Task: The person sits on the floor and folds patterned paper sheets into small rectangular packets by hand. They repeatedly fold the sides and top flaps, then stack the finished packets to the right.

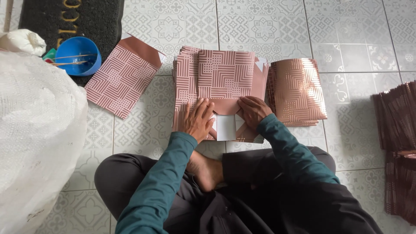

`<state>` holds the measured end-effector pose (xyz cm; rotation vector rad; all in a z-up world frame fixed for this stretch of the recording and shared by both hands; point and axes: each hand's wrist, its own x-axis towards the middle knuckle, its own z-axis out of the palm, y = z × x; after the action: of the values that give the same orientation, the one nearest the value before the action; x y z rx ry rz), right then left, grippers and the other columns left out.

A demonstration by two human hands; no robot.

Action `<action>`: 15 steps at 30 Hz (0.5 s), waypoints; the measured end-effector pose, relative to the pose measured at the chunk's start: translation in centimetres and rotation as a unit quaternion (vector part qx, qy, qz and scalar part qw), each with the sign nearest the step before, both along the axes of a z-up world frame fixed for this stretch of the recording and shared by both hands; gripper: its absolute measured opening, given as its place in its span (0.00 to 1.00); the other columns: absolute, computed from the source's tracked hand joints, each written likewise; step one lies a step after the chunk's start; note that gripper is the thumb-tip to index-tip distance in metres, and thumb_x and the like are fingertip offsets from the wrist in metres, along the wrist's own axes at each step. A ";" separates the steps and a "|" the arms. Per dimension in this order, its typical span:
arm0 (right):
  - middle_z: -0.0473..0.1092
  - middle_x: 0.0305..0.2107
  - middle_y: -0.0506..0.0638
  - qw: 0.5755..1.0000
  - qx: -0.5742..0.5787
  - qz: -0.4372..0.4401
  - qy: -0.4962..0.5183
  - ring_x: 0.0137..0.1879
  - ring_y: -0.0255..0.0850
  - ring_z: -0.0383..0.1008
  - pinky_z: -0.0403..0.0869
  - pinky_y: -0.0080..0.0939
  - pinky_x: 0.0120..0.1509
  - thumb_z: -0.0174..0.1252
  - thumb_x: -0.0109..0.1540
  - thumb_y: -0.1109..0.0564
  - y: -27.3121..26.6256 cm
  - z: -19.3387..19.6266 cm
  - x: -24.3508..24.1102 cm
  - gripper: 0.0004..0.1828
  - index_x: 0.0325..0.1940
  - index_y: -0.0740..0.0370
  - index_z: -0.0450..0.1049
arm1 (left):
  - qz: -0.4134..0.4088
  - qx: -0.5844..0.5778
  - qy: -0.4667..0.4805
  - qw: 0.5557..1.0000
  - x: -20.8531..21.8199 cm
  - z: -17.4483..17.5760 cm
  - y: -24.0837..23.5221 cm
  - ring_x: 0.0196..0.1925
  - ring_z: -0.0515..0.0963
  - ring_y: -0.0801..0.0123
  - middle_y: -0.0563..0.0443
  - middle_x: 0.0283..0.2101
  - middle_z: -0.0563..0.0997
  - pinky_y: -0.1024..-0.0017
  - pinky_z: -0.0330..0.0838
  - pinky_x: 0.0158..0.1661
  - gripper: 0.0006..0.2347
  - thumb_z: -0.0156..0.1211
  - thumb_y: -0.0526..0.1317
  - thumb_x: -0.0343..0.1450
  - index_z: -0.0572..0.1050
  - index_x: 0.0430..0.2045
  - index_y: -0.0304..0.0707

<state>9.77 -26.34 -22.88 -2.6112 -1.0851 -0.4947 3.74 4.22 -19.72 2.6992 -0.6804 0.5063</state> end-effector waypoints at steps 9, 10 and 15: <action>0.64 0.56 0.42 0.991 -0.055 -0.016 0.124 0.59 0.49 0.65 0.69 0.54 0.58 0.44 0.58 0.42 8.0 3.7 0.7 0.30 0.63 0.44 0.73 | 0.042 0.012 0.029 0.999 -0.7 -0.3 0.0 0.78 0.52 0.51 0.41 0.75 0.55 0.37 0.39 0.71 0.20 0.45 0.54 0.78 0.68 0.63 0.49; 0.64 0.56 0.42 0.990 -0.055 -0.016 0.126 0.59 0.49 0.65 0.69 0.54 0.58 0.44 0.58 0.42 9.4 4.0 0.8 0.30 0.63 0.44 0.73 | 0.042 0.013 0.031 0.999 -0.8 -0.3 0.2 0.78 0.52 0.51 0.41 0.75 0.55 0.37 0.39 0.71 0.20 0.45 0.54 0.78 0.68 0.63 0.49; 0.62 0.45 0.40 0.997 -0.057 -0.050 -0.005 0.56 0.45 0.60 0.62 0.54 0.58 0.43 0.69 0.37 13.4 2.1 0.6 0.19 0.50 0.45 0.75 | 0.060 0.045 0.094 0.993 -0.5 -1.9 -0.2 0.79 0.47 0.57 0.47 0.77 0.51 0.43 0.33 0.75 0.24 0.36 0.61 0.78 0.69 0.61 0.51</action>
<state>10.37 -12.96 -20.81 -2.7770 -1.0174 -0.4811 3.25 4.06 -21.63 2.8392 -0.5042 0.2498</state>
